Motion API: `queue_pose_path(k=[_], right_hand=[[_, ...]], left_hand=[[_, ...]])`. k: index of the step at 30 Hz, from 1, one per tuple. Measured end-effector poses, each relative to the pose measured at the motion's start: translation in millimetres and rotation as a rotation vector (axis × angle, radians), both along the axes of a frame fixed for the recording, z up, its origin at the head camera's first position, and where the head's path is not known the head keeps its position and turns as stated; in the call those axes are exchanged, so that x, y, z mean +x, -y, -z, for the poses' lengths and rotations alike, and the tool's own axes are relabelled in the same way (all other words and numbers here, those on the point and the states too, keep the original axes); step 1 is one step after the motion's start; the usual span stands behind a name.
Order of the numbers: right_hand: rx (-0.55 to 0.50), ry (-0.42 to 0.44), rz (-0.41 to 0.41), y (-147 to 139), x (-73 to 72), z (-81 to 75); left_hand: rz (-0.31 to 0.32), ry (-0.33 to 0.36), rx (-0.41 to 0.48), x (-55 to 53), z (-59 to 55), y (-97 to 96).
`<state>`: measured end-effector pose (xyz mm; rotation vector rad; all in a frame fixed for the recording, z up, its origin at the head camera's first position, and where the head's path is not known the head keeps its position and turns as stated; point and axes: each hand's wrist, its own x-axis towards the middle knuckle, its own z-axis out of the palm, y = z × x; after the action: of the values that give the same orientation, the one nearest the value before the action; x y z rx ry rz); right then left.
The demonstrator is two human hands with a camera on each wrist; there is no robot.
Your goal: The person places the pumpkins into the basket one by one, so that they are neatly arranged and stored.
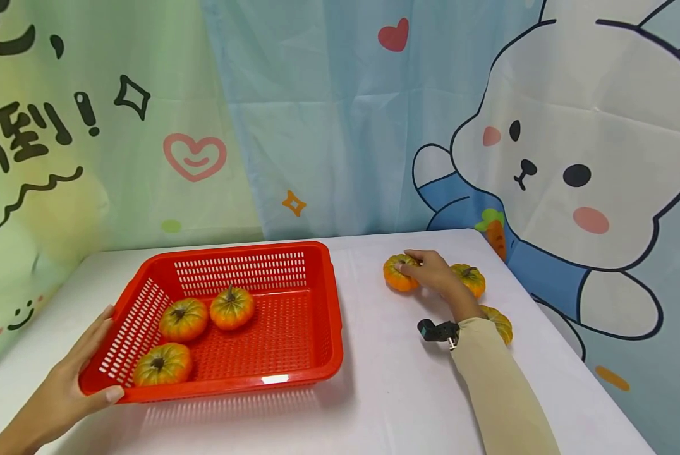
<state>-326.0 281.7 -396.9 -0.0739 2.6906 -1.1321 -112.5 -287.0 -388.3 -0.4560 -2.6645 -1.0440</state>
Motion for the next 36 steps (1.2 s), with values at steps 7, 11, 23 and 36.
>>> queue_pose_path(k=[7, 11, 23, 36], right_hand=[[-0.023, -0.002, -0.032, 5, 2.3, -5.8], [-0.013, -0.033, -0.045, 9, 3.4, -10.7], [0.003, -0.113, -0.093, 20, 3.8, -25.6], [-0.1, -0.16, -0.182, 53, 6.0, -59.4]], left_hand=[[0.003, -0.007, -0.003, -1.1, -1.4, 0.4], [-0.007, 0.009, -0.01, -1.0, -1.9, 0.7], [0.018, -0.018, 0.001, -0.1, 1.1, -1.0], [0.018, -0.025, -0.008, 0.3, 0.8, 0.7]])
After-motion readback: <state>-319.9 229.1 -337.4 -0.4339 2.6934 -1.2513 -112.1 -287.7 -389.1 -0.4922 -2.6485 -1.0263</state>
